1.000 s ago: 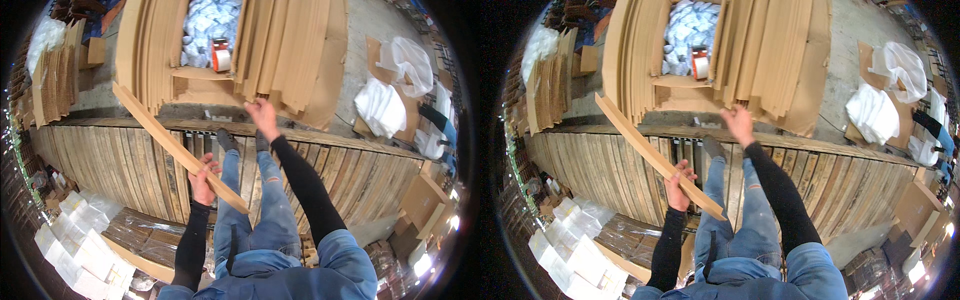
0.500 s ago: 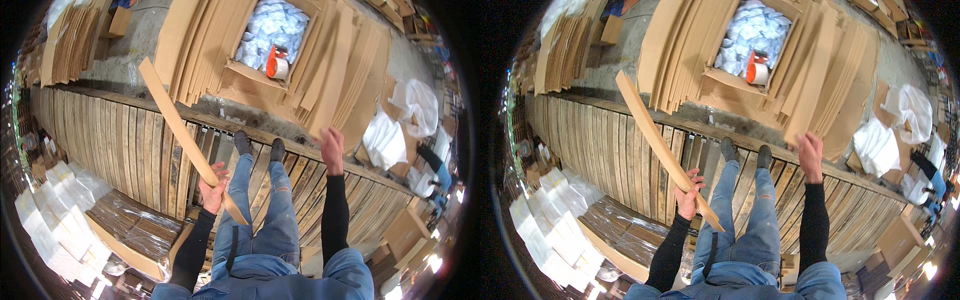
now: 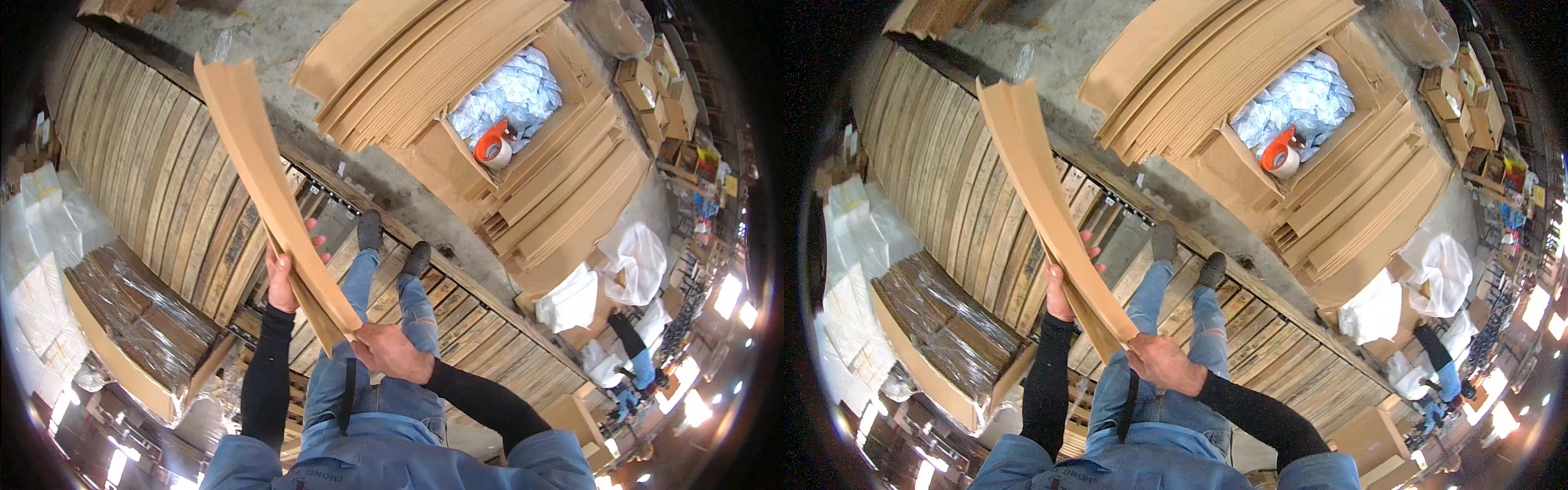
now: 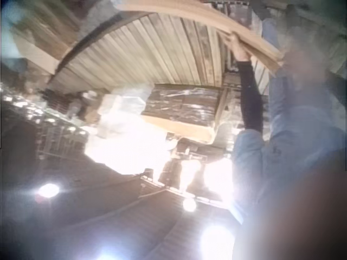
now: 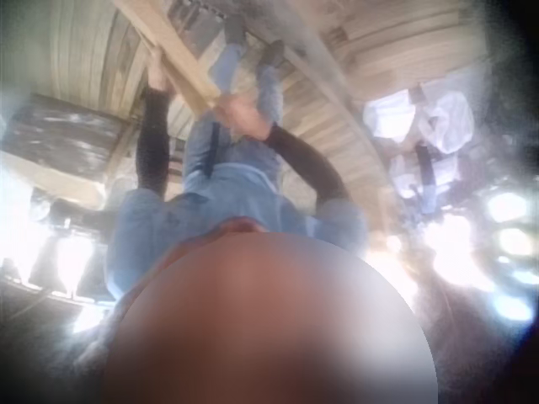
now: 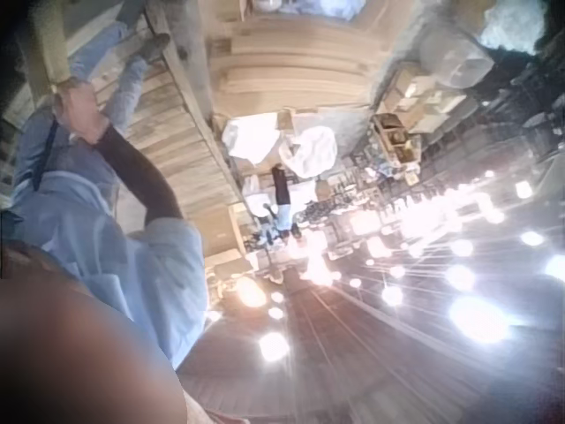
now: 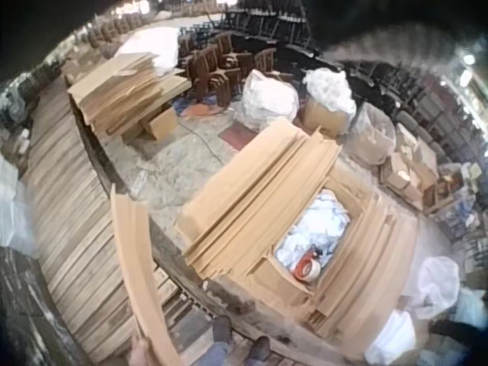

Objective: The person packs a black object into a cardboard box using bubble wrap and cardboard dividers. They then close the box flaps and seal the box with packing tape.

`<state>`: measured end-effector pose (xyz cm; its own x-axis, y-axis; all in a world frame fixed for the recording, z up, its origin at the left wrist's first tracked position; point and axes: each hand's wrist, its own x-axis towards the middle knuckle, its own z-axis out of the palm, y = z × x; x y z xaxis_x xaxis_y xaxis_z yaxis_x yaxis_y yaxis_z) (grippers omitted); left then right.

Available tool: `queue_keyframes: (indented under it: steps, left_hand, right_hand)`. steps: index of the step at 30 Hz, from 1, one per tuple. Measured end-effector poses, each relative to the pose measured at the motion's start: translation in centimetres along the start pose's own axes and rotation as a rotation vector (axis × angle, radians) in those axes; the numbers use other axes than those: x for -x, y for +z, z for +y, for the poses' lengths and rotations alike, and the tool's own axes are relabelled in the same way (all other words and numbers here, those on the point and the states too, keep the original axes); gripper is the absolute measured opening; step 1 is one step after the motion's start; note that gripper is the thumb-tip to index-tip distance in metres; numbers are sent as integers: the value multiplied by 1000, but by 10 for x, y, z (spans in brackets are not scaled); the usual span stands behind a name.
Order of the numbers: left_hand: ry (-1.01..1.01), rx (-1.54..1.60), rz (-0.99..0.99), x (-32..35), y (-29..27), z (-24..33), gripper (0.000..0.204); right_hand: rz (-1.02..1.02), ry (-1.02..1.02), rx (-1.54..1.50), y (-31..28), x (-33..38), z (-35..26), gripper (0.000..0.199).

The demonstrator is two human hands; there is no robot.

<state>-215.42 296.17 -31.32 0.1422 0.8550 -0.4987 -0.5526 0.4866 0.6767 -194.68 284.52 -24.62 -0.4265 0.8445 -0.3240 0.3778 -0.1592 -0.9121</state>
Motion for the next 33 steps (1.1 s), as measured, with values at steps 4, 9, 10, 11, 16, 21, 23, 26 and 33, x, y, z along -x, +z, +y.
queue_keyframes:
  steps: [4, 9, 10, 11, 16, 21, 23, 26, 33]
  left_hand:
    - [48, -116, 190, 17, -44, -1, 82]
    - [82, 39, 288, 15, -48, -1, 80]
    - [31, 102, 227, 13, -46, 10, 76]
    - [9, 148, 194, 14, -54, 4, 76]
    - [-23, 152, 307, 30, -71, -18, 69]
    - [42, 78, 582, 71, -69, -40, 65]
    - [29, 112, 628, 86, -72, -43, 68]
    - [4, 167, 801, 119, -75, -55, 67]
    - [-110, 315, 861, 152, -80, -56, 59]
  right_hand:
    - [-234, -25, 267, 24, -17, -4, 19]
    - [-424, -117, 424, 39, -36, 7, 22]
    - [-426, -102, 329, 37, -39, 6, 26]
    - [-528, -90, 277, 34, -44, 5, 27]
    - [-374, 15, 206, -3, -170, 28, 28]
    - [743, 423, -343, -122, -375, 137, 65]
    - [876, 422, -258, -157, -409, 184, 67]
    - [842, 576, -360, -146, -445, 138, 56]
    - [822, 262, -842, -197, -408, 170, 32]
